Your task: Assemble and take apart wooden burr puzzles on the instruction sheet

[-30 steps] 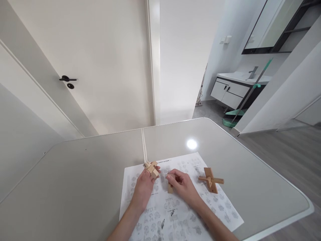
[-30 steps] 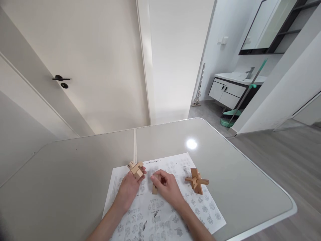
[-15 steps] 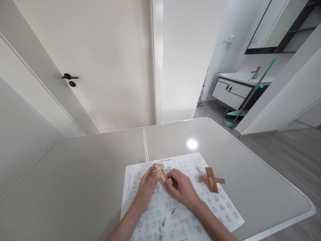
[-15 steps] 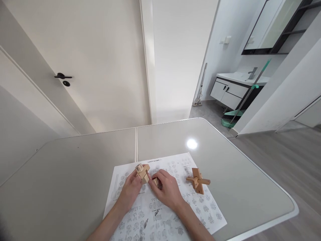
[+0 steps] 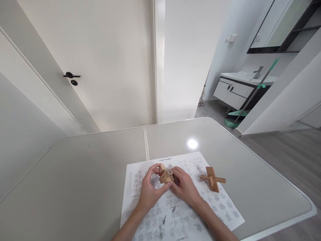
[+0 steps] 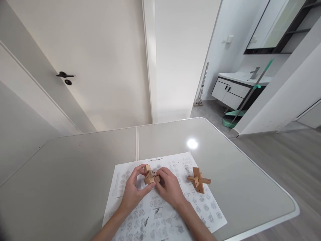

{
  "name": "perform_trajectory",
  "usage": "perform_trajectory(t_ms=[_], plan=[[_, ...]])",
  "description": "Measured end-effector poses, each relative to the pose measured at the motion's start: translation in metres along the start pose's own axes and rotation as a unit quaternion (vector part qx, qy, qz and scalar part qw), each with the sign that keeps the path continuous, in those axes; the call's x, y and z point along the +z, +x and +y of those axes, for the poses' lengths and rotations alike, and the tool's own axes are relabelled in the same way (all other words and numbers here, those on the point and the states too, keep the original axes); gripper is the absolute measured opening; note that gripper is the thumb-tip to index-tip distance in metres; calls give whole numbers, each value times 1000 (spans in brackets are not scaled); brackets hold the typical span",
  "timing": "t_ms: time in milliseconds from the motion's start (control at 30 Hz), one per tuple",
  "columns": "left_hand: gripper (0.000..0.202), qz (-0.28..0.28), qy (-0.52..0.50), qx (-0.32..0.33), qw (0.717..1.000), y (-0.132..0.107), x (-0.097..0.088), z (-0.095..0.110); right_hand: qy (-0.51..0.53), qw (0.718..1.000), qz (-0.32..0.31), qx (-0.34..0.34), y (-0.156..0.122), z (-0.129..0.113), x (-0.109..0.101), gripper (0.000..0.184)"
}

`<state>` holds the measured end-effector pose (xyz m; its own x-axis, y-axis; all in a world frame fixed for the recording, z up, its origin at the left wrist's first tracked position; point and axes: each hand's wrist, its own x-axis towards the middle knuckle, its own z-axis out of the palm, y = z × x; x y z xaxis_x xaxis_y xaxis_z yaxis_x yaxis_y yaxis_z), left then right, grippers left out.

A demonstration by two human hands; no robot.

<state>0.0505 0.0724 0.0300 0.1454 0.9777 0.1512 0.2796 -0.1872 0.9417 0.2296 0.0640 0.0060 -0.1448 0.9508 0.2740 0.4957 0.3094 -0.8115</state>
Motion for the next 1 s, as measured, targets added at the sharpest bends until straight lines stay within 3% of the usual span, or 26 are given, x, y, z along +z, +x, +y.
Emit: perform_trajectory(t_ms=[133, 267, 400, 733, 1000], plan=[[57, 12, 18, 8, 1000, 0, 1, -1, 7, 1000, 24, 10, 1, 1, -1, 14], [58, 23, 41, 20, 999, -1, 2, -3, 83, 992, 63, 66, 2, -5, -6, 32], [60, -4, 67, 43, 997, -2, 3, -5, 156, 983, 37, 84, 2, -9, -11, 40], [60, -2, 119, 75, 990, -3, 4, -6, 172, 982, 18, 82, 0, -8, -13, 31], [52, -19, 128, 73, 989, 0, 2, -5, 176, 984, 0, -4, -1, -6, -14, 24]])
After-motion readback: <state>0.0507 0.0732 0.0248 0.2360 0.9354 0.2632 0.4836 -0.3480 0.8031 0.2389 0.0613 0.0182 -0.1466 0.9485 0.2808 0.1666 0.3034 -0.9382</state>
